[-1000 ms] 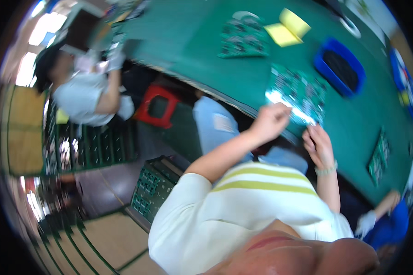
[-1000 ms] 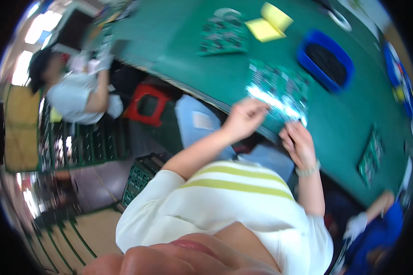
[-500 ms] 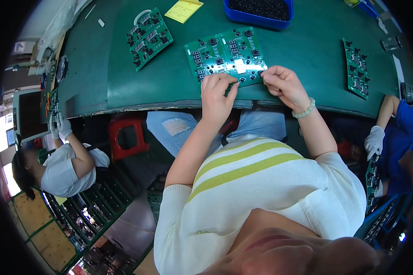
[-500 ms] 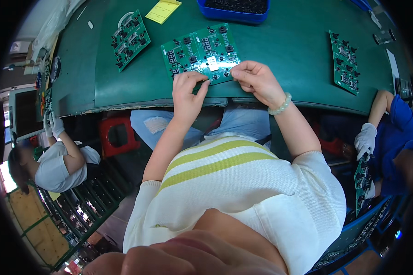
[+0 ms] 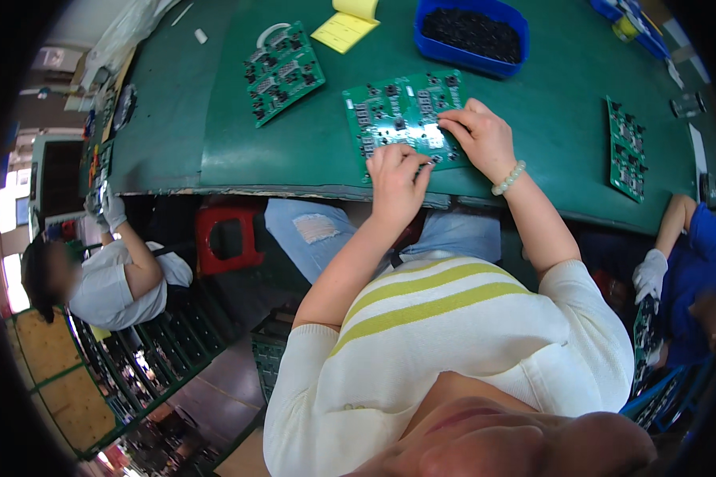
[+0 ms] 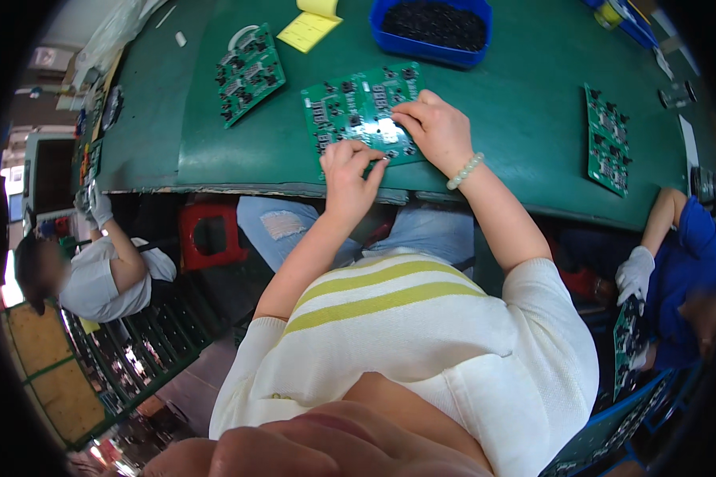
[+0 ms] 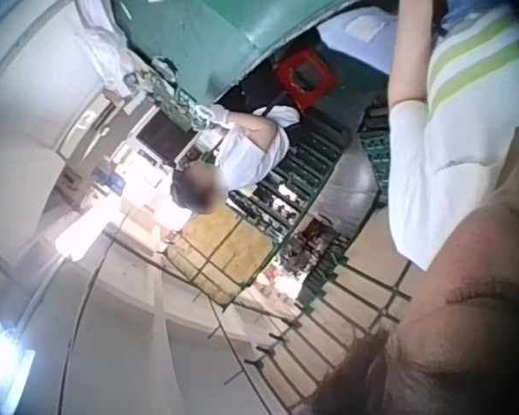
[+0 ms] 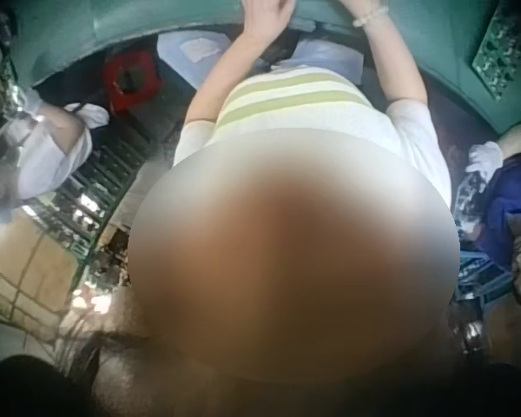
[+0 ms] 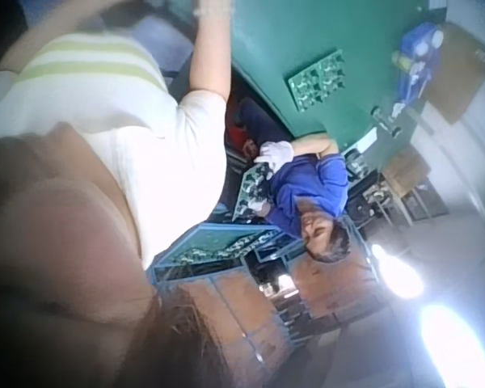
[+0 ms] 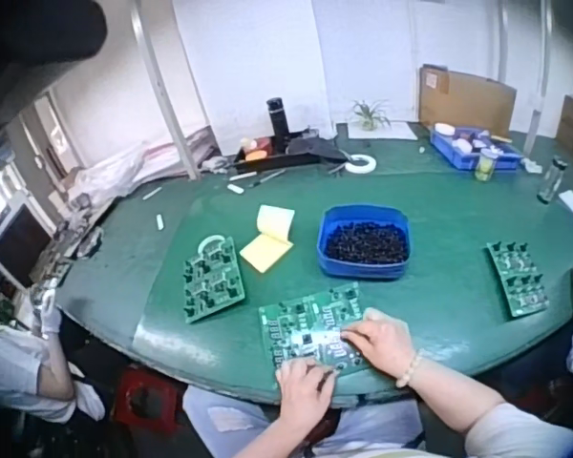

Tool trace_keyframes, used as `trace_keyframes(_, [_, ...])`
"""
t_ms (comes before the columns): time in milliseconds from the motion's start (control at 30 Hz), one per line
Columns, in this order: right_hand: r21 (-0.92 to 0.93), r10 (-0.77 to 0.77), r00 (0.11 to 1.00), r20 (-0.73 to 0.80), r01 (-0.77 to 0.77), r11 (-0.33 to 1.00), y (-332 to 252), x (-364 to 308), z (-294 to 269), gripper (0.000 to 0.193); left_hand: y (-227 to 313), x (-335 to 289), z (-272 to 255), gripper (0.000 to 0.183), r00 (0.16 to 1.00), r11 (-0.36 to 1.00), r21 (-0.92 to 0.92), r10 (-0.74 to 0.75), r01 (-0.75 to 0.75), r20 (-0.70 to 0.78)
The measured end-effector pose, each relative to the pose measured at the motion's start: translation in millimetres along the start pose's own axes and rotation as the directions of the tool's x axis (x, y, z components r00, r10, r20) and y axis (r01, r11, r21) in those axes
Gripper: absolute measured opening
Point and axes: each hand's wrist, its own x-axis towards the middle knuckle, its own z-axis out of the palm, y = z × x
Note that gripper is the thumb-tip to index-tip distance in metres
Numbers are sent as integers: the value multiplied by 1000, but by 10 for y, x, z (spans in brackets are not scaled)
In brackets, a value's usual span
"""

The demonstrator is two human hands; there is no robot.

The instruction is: The person inserts small black electronic components into green circuit boards by hand. They pick components from a blue bin and place them into specific slots on the boards, then move the finished boards to a rack.

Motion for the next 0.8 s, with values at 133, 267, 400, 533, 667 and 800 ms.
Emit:
trace_keyframes(133, [-54, 56, 997, 54, -53, 997, 31, 4, 53, 15, -13, 4, 34, 14, 1000, 1000, -8, -2, 2, 8])
trace_keyframes(267, [-106, 66, 995, 68, -59, 993, -37, 13, 25, 15, -45, 17, 2, 13, 1000, 1000, -22, 2, -2, 24])
trace_keyframes(400, [-140, 64, 994, 83, -52, 989, -41, 34, 21, 15, -28, 30, -27, 12, 1000, 999, -33, 15, -14, 27])
trace_keyframes(533, [-173, 76, 995, 69, -63, 983, -124, 84, -2, 15, -35, 11, -8, 11, 1000, 999, -43, 21, -22, -18])
trace_keyframes(667, [-226, 150, 974, 167, -110, 968, -183, 188, -20, 11, -54, 0, 7, 11, 999, 999, -23, 48, -48, -22])
trace_keyframes(800, [-302, 253, 927, 277, -166, 939, -246, 361, -75, 9, -45, 24, -2, 11, 997, 997, -17, 78, -79, -15])
